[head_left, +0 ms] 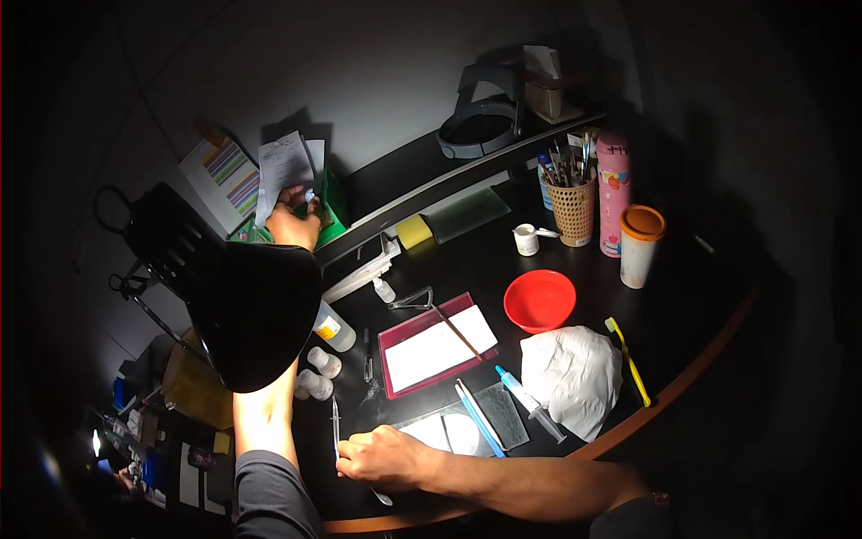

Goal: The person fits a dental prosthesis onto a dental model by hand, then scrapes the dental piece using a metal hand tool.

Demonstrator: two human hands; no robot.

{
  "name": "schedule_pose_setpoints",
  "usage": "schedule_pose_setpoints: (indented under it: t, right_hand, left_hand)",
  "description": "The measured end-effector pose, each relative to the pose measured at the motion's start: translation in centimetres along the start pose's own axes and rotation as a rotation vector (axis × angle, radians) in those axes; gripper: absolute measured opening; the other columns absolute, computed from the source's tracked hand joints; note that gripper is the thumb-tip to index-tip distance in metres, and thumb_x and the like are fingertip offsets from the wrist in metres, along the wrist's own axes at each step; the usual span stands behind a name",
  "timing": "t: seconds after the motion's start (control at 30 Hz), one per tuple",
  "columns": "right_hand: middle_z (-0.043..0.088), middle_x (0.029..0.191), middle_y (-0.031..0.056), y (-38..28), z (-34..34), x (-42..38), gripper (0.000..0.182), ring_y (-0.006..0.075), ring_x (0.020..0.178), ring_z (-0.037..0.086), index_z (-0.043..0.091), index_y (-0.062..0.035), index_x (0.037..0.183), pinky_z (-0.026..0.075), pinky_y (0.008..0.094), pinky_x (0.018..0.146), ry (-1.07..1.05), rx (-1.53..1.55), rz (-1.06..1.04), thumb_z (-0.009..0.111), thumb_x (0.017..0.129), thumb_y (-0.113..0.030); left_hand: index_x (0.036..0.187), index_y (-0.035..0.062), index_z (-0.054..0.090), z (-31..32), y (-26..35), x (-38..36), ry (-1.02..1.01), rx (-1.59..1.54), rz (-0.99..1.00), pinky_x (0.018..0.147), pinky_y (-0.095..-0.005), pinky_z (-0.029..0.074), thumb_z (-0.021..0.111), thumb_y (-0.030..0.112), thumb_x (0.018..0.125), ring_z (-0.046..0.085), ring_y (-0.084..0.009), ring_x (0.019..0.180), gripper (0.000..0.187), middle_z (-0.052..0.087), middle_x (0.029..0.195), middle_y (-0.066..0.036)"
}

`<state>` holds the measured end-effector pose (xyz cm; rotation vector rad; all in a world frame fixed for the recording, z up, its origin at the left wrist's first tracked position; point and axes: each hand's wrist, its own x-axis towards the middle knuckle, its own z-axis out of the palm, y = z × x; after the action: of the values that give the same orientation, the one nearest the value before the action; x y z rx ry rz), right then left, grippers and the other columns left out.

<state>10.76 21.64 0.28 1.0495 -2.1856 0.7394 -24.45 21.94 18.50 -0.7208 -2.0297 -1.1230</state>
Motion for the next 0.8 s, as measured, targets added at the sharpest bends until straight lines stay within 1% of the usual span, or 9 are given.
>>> schedule_pose_setpoints:
  t: [0.07,0.17,0.2,0.4,0.5,0.53,0.6,0.63,0.8]
  right_hand:
    - [0.069,0.092,0.0097,0.1,0.0,0.0,0.019,0.0247,0.085,0.076,0.069,-0.0049,0.090,0.064,0.0397,0.063,-0.001,-0.015,0.002,0.072,0.100,-0.022]
    - [0.068,0.090,0.0092,0.6,-0.3,0.1,0.019,0.0239,0.082,0.075,0.067,-0.0051,0.089,0.063,0.0382,0.062,0.015,-0.068,0.007,0.071,0.100,-0.020]
    - [0.066,0.088,0.0077,0.7,-0.6,0.1,0.017,0.0228,0.079,0.074,0.066,-0.0066,0.088,0.063,0.0370,0.061,0.055,-0.073,-0.001,0.071,0.098,-0.019]
    - [0.068,0.083,0.0060,1.3,-2.4,0.7,0.012,0.0243,0.074,0.074,0.069,-0.0096,0.091,0.060,0.0360,0.057,0.294,-0.089,0.151,0.075,0.096,-0.018]
    - [0.075,0.082,0.0090,1.3,-3.3,1.4,0.008,0.0250,0.069,0.075,0.076,-0.0063,0.096,0.058,0.0337,0.058,0.526,0.095,0.272,0.079,0.092,-0.012]
    - [0.076,0.084,0.0104,1.7,-3.5,1.5,0.010,0.0244,0.068,0.074,0.076,-0.0041,0.097,0.057,0.0350,0.057,0.544,0.148,0.285,0.081,0.091,-0.011]
    - [0.077,0.084,0.0115,1.9,-4.2,1.7,0.013,0.0216,0.062,0.071,0.077,-0.0021,0.096,0.054,0.0343,0.055,0.541,0.202,0.337,0.084,0.088,-0.009]
    - [0.078,0.084,0.0111,1.6,-4.8,1.8,0.012,0.0193,0.058,0.069,0.079,-0.0023,0.095,0.051,0.0322,0.054,0.523,0.201,0.376,0.086,0.087,-0.008]
    - [0.081,0.090,0.0099,2.0,-3.8,1.5,0.017,0.0154,0.067,0.072,0.084,-0.0033,0.103,0.054,0.0258,0.053,0.459,0.211,0.375,0.091,0.088,-0.007]
  left_hand:
    - [0.133,0.0040,0.073,-0.8,-0.2,-0.2,-0.034,-0.247,-0.100,0.071,-0.0297,0.063,0.082,0.007,0.097,0.078,-0.0154,0.080,0.037,0.081,0.109,-0.009]
    - [0.135,0.0022,0.072,-2.3,-5.1,0.1,0.014,-0.352,0.127,0.057,-0.0290,0.059,0.080,0.011,0.100,0.077,-0.0158,0.078,0.037,0.081,0.104,-0.009]
    - [0.134,-0.0003,0.072,-5.6,0.1,-2.9,-0.075,-0.229,-0.100,0.056,-0.0284,0.058,0.077,0.010,0.102,0.076,-0.0143,0.076,0.034,0.081,0.101,-0.009]
    - [0.132,-0.0009,0.075,-14.7,0.8,-17.1,-0.263,-0.564,-0.406,0.096,-0.0330,0.059,0.079,0.009,0.102,0.076,-0.0174,0.104,0.031,0.080,0.118,-0.012]
    - [0.104,-0.0026,0.079,-17.2,-1.5,-23.3,-0.189,-0.585,-0.411,0.074,-0.0283,0.062,0.084,-0.001,0.093,0.077,-0.0165,0.082,0.013,0.079,0.086,-0.012]
    - [0.109,-0.0038,0.074,-18.6,-1.1,-24.1,-0.391,-0.649,-0.366,0.082,-0.0305,0.064,0.086,-0.004,0.091,0.079,-0.0213,0.090,0.022,0.080,0.097,-0.016]
    - [0.134,-0.0066,0.061,-19.1,-1.3,-26.8,-0.451,-0.945,-0.379,0.093,-0.0385,0.068,0.080,-0.006,0.097,0.080,-0.0310,0.111,0.042,0.078,0.117,-0.021]
    - [0.132,-0.0051,0.062,-19.8,-0.6,-27.7,-0.519,-0.943,-0.415,0.096,-0.0406,0.068,0.078,-0.004,0.099,0.079,-0.0323,0.114,0.037,0.076,0.122,-0.023]
    - [0.146,-0.0040,0.065,-19.7,-1.5,-31.6,-0.637,-0.987,-0.399,0.101,-0.0370,0.065,0.076,-0.002,0.102,0.078,-0.0268,0.116,0.045,0.077,0.130,-0.022]
